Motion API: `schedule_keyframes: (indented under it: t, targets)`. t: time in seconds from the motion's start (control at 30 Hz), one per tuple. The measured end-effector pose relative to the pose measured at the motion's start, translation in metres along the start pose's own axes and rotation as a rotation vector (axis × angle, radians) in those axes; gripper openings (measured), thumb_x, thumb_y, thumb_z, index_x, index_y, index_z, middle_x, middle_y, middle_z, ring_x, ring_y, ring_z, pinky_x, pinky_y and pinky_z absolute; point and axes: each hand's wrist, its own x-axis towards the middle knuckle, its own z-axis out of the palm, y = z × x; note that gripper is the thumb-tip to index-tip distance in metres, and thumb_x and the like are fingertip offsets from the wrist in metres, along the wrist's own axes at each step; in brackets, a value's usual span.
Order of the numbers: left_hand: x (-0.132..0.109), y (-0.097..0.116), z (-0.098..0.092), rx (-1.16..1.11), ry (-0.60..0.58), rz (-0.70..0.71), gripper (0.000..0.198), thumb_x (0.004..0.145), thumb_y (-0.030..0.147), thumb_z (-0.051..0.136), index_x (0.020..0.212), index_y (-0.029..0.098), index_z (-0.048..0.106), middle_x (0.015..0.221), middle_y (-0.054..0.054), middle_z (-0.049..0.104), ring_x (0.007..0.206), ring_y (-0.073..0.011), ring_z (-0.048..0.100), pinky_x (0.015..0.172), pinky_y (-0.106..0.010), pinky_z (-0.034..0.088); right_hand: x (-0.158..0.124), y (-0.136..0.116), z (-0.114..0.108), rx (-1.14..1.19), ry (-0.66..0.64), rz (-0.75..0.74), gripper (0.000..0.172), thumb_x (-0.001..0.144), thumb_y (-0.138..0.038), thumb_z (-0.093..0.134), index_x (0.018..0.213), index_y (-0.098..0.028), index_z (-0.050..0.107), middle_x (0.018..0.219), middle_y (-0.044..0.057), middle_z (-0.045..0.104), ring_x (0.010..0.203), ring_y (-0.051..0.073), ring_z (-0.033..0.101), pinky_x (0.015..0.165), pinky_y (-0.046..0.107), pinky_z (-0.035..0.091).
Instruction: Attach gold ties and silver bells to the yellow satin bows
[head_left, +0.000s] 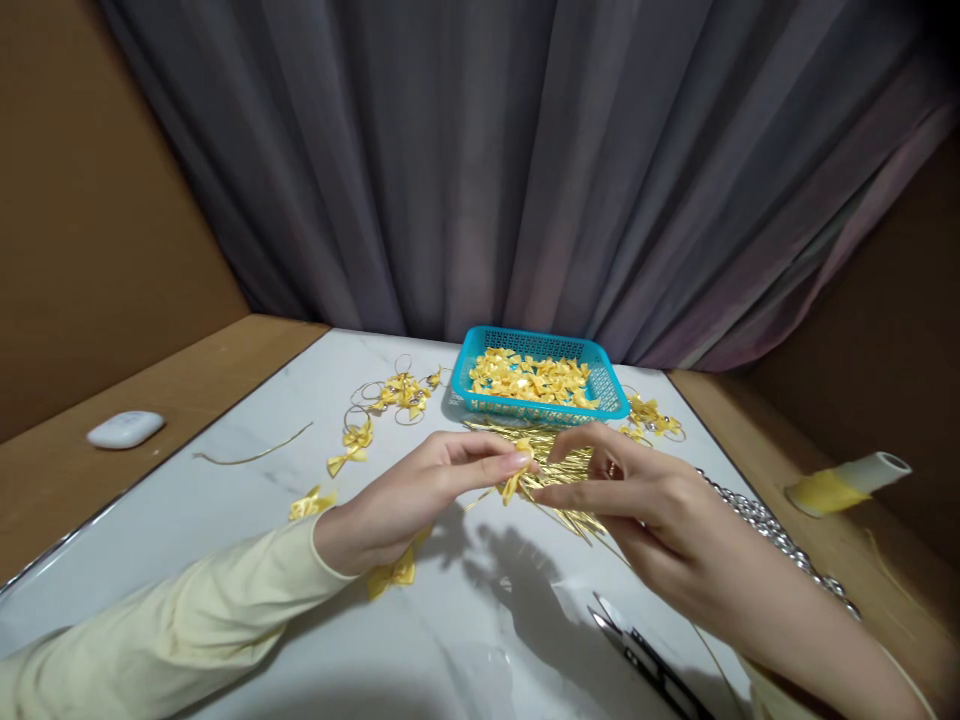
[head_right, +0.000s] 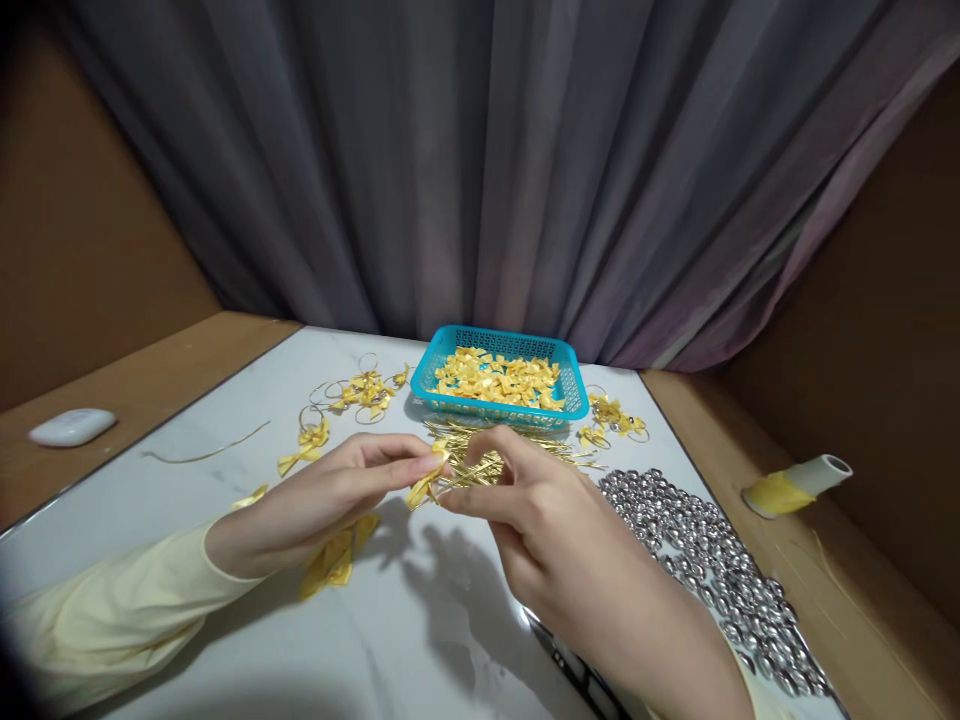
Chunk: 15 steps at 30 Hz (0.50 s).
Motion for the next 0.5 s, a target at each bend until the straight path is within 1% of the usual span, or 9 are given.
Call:
schedule_keyframes:
  t: [0.17, 0.3, 0.4, 0.5]
  targets:
    - [-0.0008, 0.0001, 0.0011, 0.032, -0.001, 0.014, 0.02, 0.08, 0.038, 0.056, 0.081, 0.02, 0.065, 0.086, 0.001, 0.063, 0.085, -0.0167, 0.051, 0.079, -0.028, 0.035, 0.0007, -0.0015, 0.0002, -0.015, 0.006, -0.002, 0.048, 0.077, 0.002, 0.039, 0.101, -0.03, 0.065, 0.109, 0.005, 0.049, 0.092, 0.016, 0.054, 0.078, 0.03, 0.046]
    - [-0.0008, -0.0001, 0.0014, 0.03, 0.015, 0.019, 0.021, 0.08, 0.038, 0.056, 0.084, 0.02, 0.066, 0.092, -0.001, 0.063, 0.09, -0.019, 0.052, 0.082, -0.03, 0.035, 0.0025, -0.0051, -0.0001, -0.017, 0.012, 0.025, 0.05, 0.076, 0.004, 0.038, 0.106, -0.028, 0.062, 0.111, 0.005, 0.05, 0.088, 0.015, 0.055, 0.076, 0.029, 0.047]
    - [-0.0014, 0.0001, 0.0014, 0.01, 0.024, 0.017, 0.021, 0.08, 0.038, 0.057, 0.09, 0.022, 0.066, 0.098, -0.001, 0.063, 0.093, -0.0188, 0.051, 0.084, -0.03, 0.034, 0.0029, -0.0067, -0.0014, -0.006, 0.02, 0.034, 0.05, 0.075, 0.004, 0.038, 0.105, -0.027, 0.062, 0.11, 0.004, 0.051, 0.084, 0.013, 0.056, 0.074, 0.028, 0.047]
    - [-0.0023, 0.0007, 0.0016, 0.002, 0.014, 0.011, 0.02, 0.081, 0.037, 0.056, 0.091, 0.023, 0.066, 0.096, 0.0, 0.063, 0.093, -0.0179, 0.051, 0.083, -0.029, 0.034, 0.0027, -0.0066, -0.0029, -0.012, 0.016, 0.034, 0.048, 0.075, 0.004, 0.038, 0.102, -0.027, 0.063, 0.108, 0.003, 0.051, 0.084, 0.013, 0.056, 0.075, 0.027, 0.047]
